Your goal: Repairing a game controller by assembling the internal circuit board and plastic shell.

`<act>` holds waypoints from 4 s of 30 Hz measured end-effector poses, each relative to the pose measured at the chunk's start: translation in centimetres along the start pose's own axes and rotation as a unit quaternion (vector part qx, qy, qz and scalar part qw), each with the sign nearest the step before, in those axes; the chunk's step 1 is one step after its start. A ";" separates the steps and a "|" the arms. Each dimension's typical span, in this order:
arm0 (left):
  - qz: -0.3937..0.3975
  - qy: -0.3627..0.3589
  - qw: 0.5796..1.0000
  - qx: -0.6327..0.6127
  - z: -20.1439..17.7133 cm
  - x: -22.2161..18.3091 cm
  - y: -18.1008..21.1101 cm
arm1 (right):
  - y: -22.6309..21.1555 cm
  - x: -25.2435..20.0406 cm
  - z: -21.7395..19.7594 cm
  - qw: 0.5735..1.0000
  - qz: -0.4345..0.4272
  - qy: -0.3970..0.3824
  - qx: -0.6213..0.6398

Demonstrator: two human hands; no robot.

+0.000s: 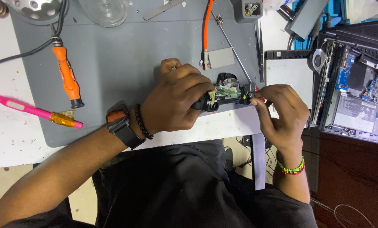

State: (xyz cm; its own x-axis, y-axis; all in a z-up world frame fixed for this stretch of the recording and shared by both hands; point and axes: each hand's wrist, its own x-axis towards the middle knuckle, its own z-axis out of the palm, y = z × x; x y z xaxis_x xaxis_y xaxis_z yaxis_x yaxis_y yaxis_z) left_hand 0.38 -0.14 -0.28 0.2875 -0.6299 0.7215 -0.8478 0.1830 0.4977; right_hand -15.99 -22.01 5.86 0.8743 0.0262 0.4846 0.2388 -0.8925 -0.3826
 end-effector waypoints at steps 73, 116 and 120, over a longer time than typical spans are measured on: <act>0.051 -0.078 0.989 0.114 -0.5 -0.2 1.3 | -0.5 -2.2 0.5 0.957 0.232 -0.009 0.174; 0.052 -0.068 0.982 0.169 -0.9 0.1 1.2 | 2.3 -4.7 2.4 0.980 -0.152 0.069 -0.111; 0.054 -0.077 0.980 0.178 -1.2 0.2 1.2 | 2.5 -4.9 2.9 0.977 -0.159 0.090 -0.113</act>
State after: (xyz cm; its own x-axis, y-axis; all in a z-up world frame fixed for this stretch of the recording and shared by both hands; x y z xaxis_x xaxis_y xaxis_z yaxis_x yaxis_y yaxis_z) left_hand -0.05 0.83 1.01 0.1394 -0.7330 0.6658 -0.9792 -0.0018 0.2029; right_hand -18.44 -23.11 0.29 0.6784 0.2569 0.6883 0.3696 -0.9290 -0.0176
